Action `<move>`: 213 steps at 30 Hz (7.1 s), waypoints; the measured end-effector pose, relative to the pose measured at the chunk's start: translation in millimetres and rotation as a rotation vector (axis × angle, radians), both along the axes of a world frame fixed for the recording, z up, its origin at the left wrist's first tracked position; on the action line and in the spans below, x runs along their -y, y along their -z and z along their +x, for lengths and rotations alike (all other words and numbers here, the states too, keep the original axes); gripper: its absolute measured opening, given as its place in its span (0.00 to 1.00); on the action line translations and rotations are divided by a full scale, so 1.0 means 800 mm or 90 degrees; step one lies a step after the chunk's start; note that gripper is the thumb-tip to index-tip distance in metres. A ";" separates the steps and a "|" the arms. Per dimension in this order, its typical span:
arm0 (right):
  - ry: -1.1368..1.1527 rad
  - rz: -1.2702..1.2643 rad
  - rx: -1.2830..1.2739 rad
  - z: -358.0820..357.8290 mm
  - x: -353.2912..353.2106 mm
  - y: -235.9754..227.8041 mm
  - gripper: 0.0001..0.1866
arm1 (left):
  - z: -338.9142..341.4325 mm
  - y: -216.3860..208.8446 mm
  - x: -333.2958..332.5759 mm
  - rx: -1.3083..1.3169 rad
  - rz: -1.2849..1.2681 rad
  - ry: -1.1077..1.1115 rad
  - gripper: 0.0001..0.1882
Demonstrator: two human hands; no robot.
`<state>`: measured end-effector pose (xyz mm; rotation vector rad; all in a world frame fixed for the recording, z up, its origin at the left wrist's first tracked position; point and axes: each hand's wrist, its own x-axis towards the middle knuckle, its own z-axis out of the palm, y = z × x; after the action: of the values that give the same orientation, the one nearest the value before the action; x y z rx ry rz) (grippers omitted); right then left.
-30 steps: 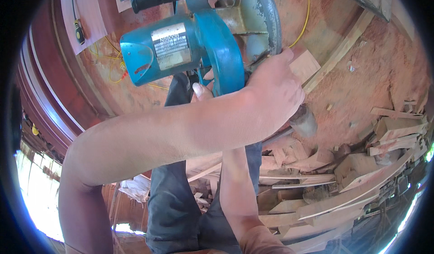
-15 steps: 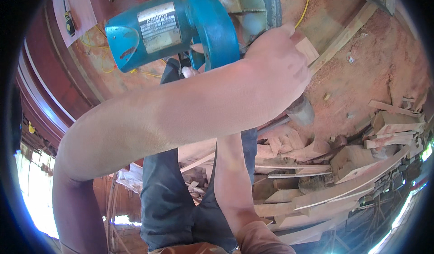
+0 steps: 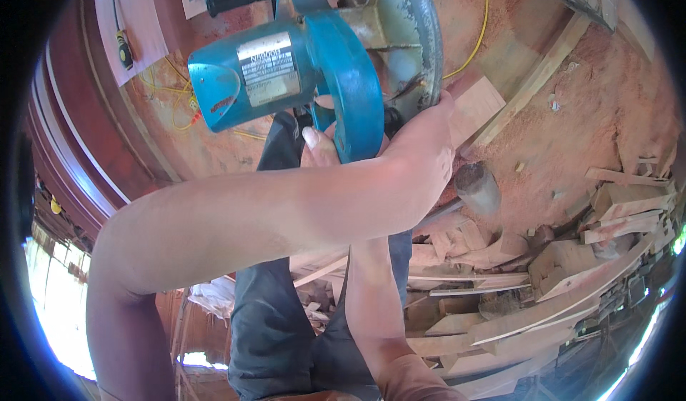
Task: The person sits on the floor and adjusts a circular saw using a screwdriver. They loosen and tighten screws on the saw's base plate, reposition the blade guard, and make several small adjustments to the tool's settings.
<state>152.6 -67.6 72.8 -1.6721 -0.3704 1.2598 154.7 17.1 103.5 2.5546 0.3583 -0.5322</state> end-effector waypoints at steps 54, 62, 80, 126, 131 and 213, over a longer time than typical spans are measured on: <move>0.098 0.056 0.027 -0.009 -0.028 -0.002 0.16 | -0.198 0.016 -0.082 0.329 -0.408 -1.128 0.22; 0.122 0.036 -0.010 -0.011 -0.028 -0.004 0.13 | -0.194 0.017 -0.084 0.313 -0.377 -1.124 0.32; 0.135 0.047 -0.020 -0.008 -0.034 0.002 0.11 | -0.193 0.020 -0.089 0.339 -0.387 -1.106 0.30; 0.078 0.039 0.005 -0.008 -0.022 -0.001 0.17 | -0.196 0.020 -0.077 0.300 -0.386 -1.128 0.35; 0.091 0.012 -0.040 -0.012 -0.010 -0.005 0.18 | -0.200 0.021 -0.066 0.290 -0.399 -1.107 0.37; 0.141 -0.053 -0.006 -0.021 0.013 0.014 0.16 | -0.204 0.011 -0.068 0.181 -0.515 -1.112 0.45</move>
<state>135.6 -78.1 61.3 -1.7248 -0.1246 1.1311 -8.6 71.5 94.9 0.8450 1.5452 0.3308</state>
